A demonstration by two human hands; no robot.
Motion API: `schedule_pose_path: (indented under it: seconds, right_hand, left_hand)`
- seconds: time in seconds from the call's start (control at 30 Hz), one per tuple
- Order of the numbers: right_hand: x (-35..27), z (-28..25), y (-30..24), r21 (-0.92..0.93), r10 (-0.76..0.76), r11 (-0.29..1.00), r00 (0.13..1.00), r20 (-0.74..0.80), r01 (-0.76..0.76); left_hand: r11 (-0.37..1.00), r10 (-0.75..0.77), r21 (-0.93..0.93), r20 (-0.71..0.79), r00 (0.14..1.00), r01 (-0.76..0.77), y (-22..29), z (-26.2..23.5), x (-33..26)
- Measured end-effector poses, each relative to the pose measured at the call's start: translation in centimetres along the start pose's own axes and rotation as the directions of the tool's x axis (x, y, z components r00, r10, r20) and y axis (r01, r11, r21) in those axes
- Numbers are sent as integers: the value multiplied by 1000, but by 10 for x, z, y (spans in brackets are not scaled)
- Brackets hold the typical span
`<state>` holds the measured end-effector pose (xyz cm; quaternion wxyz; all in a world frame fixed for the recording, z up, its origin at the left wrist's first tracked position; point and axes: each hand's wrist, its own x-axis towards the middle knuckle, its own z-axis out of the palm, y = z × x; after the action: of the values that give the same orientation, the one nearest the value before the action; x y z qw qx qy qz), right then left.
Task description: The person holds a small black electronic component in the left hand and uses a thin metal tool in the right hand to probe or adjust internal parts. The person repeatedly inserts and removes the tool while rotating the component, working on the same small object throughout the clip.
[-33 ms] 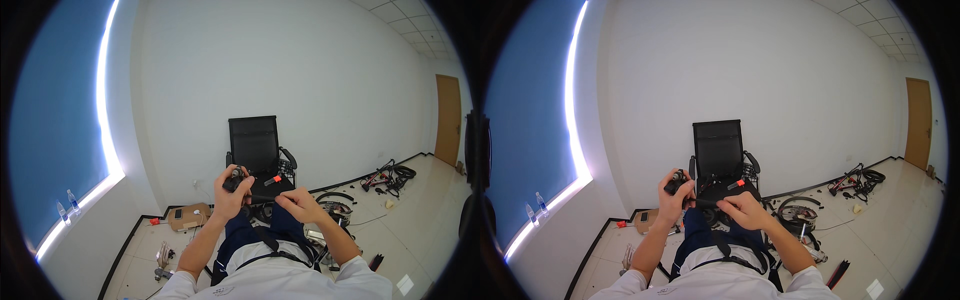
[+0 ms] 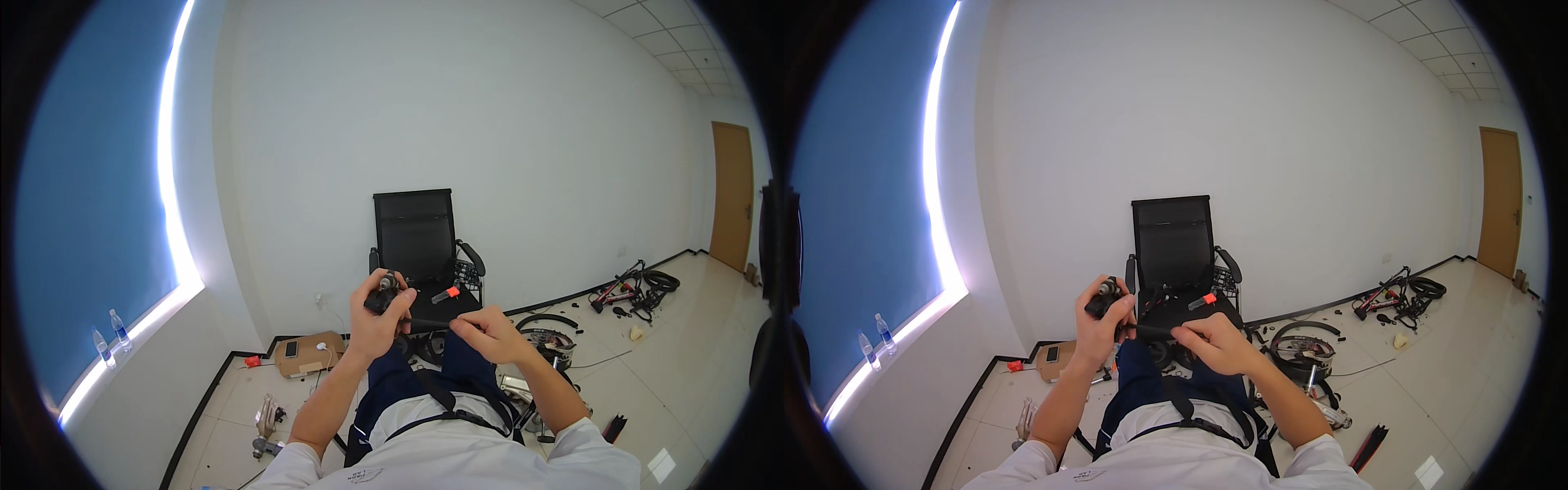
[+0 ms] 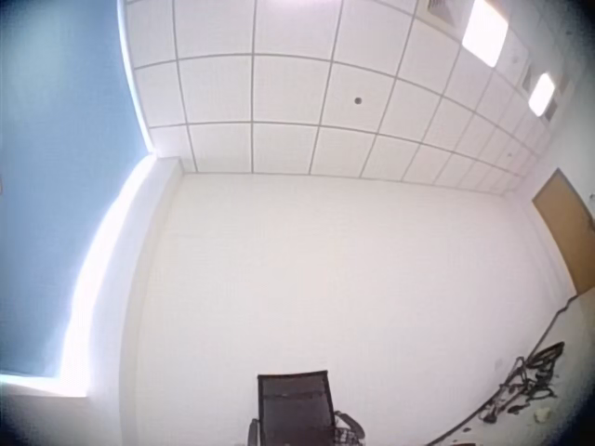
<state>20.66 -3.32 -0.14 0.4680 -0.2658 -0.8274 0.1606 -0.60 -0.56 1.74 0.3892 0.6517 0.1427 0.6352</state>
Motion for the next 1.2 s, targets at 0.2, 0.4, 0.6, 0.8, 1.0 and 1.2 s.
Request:
schedule_pose_path:
  seconds: [0.2,0.4,0.6,0.8,1.0,1.2]
  right_hand:
    - [-1,-5,5,-52,31,998,999,36,-29]
    - [-3,0,-2,-267,-61,962,998,-3,58]
    - [-1,0,-3,65,66,995,995,78,-71]
    - [-4,8,12,352,210,900,963,168,-258]
    - [1,4,11,739,263,454,868,422,-497]
    - [0,6,7,542,288,770,942,173,-336]
  left_hand:
    - [998,54,-44,56,997,-52,-5,-4,2]
    - [990,111,-91,86,990,-103,-9,-6,4]
    - [983,148,-120,84,985,-137,-7,-3,2]
    - [970,223,-126,107,969,-209,-11,-7,2]
    - [860,491,80,134,861,-503,-13,-11,-9]
    - [939,344,40,-34,938,-342,-13,-2,-11]
